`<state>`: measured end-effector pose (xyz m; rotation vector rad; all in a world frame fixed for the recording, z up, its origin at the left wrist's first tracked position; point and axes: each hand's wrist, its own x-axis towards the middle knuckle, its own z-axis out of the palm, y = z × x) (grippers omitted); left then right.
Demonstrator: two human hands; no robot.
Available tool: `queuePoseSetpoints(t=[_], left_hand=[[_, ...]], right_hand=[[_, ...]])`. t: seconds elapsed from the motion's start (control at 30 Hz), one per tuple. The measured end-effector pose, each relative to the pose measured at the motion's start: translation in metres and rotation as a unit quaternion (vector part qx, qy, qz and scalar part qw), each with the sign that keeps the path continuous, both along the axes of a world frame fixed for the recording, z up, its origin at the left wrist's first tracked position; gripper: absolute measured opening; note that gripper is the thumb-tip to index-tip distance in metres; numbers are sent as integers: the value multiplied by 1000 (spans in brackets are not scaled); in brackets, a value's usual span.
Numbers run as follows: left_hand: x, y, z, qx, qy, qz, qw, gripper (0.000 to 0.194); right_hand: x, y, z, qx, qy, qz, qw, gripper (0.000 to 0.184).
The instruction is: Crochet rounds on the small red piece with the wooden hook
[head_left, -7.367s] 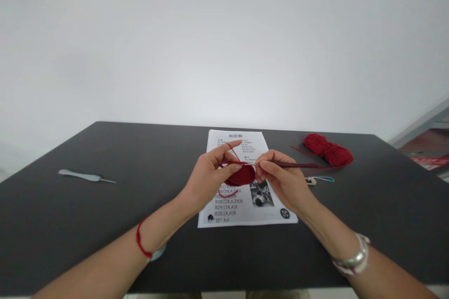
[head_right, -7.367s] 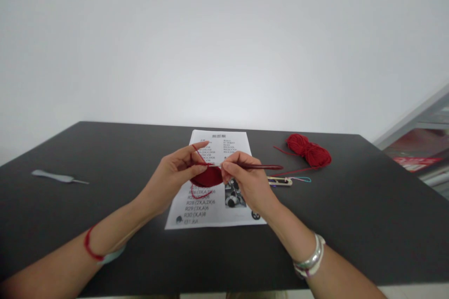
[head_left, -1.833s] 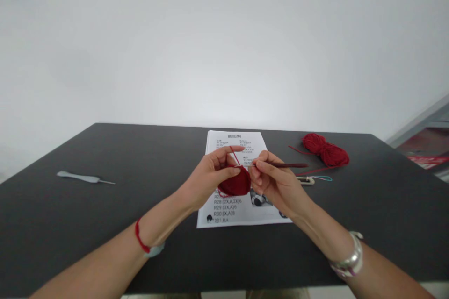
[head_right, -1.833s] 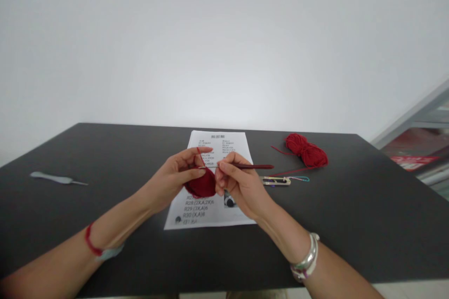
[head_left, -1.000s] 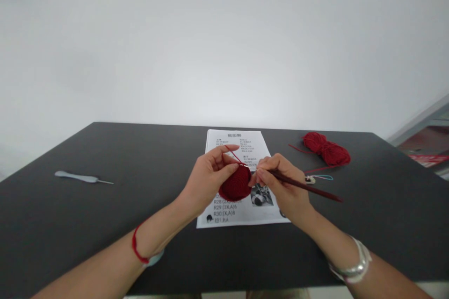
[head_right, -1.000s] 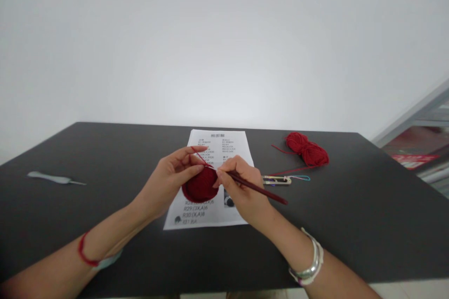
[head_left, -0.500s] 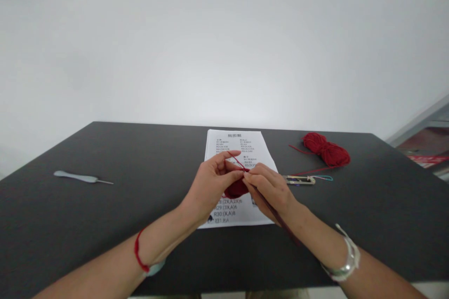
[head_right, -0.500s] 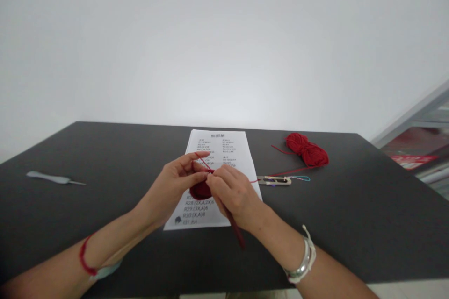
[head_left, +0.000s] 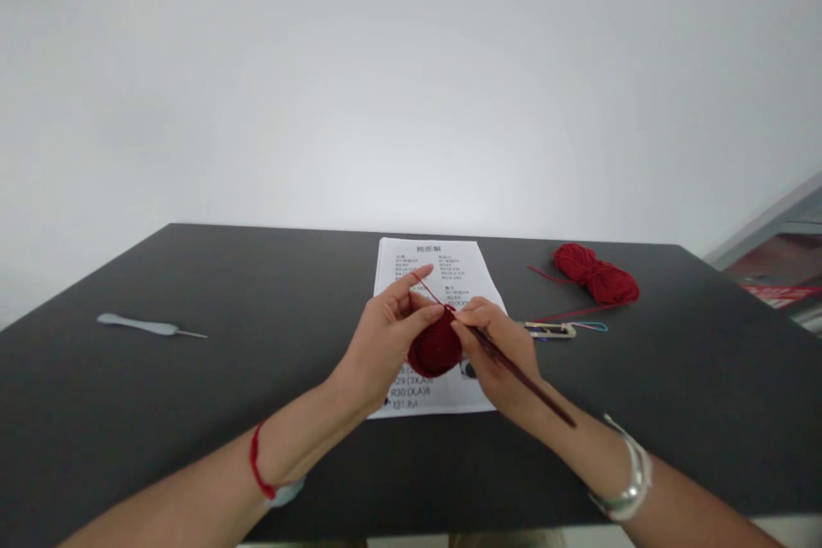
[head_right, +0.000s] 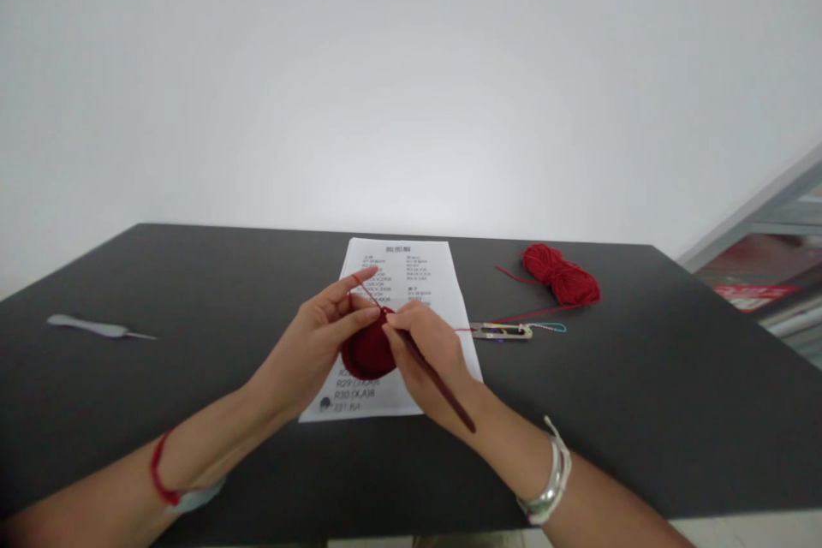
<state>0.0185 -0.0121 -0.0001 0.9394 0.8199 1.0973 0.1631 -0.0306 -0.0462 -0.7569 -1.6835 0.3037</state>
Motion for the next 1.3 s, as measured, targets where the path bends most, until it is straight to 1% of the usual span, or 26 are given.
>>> queuePoseSetpoints(t=[0.07, 0.13, 0.17, 0.2, 0.23, 0.27, 0.33, 0.4, 0.47, 0.53, 0.6, 0.67, 0.73, 0.77, 0.8, 0.83, 0.87, 0.9, 0.97, 1.0, 1.03, 1.1, 1.13, 1.17, 1.23, 1.3], left_hand=[[-1, 1, 0, 22, 20, 20, 999, 66], [-3, 2, 0, 44, 36, 34, 998, 68], [-3, 3, 0, 54, 47, 39, 997, 68], [-4, 4, -1, 64, 59, 42, 995, 67], [-5, 5, -1, 73, 72, 44, 994, 67], [-5, 5, -1, 82, 87, 44, 992, 66], [-7, 6, -1, 106, 116, 47, 986, 63], [-8, 6, -1, 136, 147, 53, 978, 58], [-9, 6, -1, 159, 173, 57, 970, 52], [-10, 7, -1, 170, 187, 50, 966, 48], [-11, 7, 0, 168, 181, 33, 968, 47], [-10, 7, 0, 156, 159, 14, 975, 49], [-9, 7, 0, 132, 124, -1, 983, 53], [-8, 7, 0, 117, 104, -9, 988, 55], [-7, 7, 0, 99, 85, -18, 991, 58], [-5, 6, -1, 79, 67, -26, 994, 60], [-4, 5, -2, 60, 52, -31, 996, 62], [-3, 4, -3, 42, 39, -34, 998, 63], [-1, 2, -4, 12, 17, -36, 999, 64], [-1, 1, -4, 0, 7, -39, 999, 63], [0, 0, -4, -11, -4, -44, 999, 62], [0, 0, -3, -36, -33, -62, 997, 58], [-1, 0, -2, -52, -48, -74, 995, 56], [-2, 1, -2, -72, -60, -87, 992, 55], [-4, 3, 0, -111, -74, -108, 985, 52], [-6, 7, 1, -131, -74, -113, 982, 51]], right_hand=[[-1, 2, 3, -94, 122, 58, 986, 11], [-1, 5, 6, -183, 229, 116, 949, 12], [0, 6, 7, -213, 264, 138, 931, 14], [1, 6, 8, -229, 281, 148, 920, 14], [1, 6, 8, -230, 276, 142, 922, 14], [3, 5, 9, -218, 250, 125, 935, 13], [6, 1, 9, -160, 164, 81, 970, 10], [9, -3, 10, -105, 84, 49, 990, 9], [13, -5, 12, -97, 52, 40, 993, 10], [16, -2, 14, -141, 82, 56, 985, 9], [17, 3, 17, -209, 168, 114, 957, 13], [15, 8, 20, -276, 264, 187, 905, 18], [11, 11, 21, -324, 329, 234, 856, 23], [8, 11, 21, -338, 344, 242, 842, 24], [5, 10, 19, -342, 348, 241, 839, 24], [3, 9, 17, -335, 341, 231, 847, 23], [1, 7, 15, -316, 319, 211, 868, 20], [0, 6, 11, -282, 279, 182, 900, 17], [-1, 4, 4, -167, 152, 98, 969, 12], [-1, 3, 1, -92, 73, 50, 992, 12], [0, 2, -2, -18, -4, 2, 1000, 14], [2, 2, -5, 103, -116, -70, 985, 16], [3, 2, -6, 142, -142, -86, 976, 17], [3, 2, -5, 160, -151, -83, 972, 17], [5, 3, -2, 135, -109, -47, 984, 15], [6, 5, 1, 45, -18, 10, 999, 11]])
